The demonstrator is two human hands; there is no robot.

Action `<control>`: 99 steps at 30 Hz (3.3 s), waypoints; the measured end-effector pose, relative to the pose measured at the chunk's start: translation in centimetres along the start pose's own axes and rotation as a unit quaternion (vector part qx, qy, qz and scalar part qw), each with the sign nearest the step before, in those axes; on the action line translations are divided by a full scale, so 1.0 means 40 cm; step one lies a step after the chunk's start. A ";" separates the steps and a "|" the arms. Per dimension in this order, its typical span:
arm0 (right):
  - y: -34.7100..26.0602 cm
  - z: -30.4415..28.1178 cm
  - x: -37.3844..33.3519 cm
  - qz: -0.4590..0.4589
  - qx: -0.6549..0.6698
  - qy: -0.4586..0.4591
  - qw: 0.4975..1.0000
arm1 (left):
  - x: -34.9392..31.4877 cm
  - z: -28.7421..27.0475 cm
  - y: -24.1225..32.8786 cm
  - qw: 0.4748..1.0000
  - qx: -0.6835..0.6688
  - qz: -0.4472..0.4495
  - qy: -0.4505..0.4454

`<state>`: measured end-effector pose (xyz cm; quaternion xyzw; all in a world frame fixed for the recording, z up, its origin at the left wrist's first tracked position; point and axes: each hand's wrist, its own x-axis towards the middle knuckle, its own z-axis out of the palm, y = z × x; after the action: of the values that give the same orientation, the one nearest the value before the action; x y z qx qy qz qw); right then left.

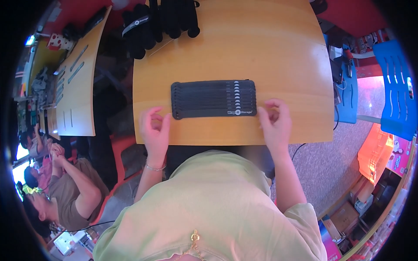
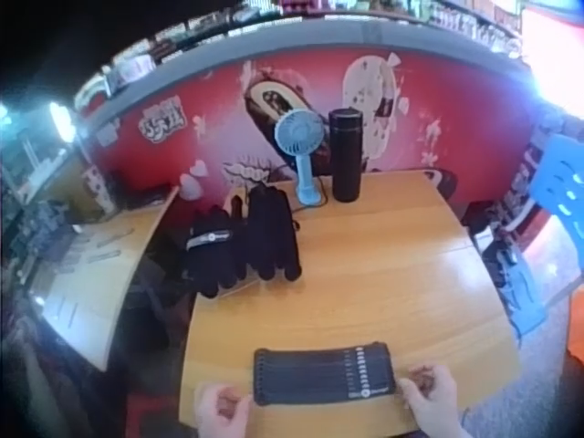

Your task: Inspecting and poking small holes in flexible black plastic strips using a thin pin-like tool.

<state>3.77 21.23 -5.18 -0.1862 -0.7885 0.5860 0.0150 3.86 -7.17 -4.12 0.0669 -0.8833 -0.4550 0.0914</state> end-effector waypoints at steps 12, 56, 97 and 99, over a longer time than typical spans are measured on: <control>-0.088 0.140 0.053 -0.376 -0.492 -0.107 0.778 | 0.094 0.089 0.046 0.900 0.308 0.264 -0.157; -0.066 0.117 0.057 -0.137 -0.483 0.098 0.859 | -0.033 -0.068 -0.065 0.932 0.305 0.184 -0.066; -0.367 0.100 -0.154 -0.376 -0.366 -0.003 0.851 | -0.058 -0.081 -0.126 0.942 0.251 0.220 -0.013; -0.410 0.058 -0.181 -0.383 -0.262 0.108 0.879 | -0.048 -0.086 -0.119 0.943 0.236 0.232 -0.042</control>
<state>5.42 12.86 10.75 0.0712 -0.9164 0.2832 0.2737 6.67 -12.25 -6.25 -0.1391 -0.9595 -0.2018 0.1390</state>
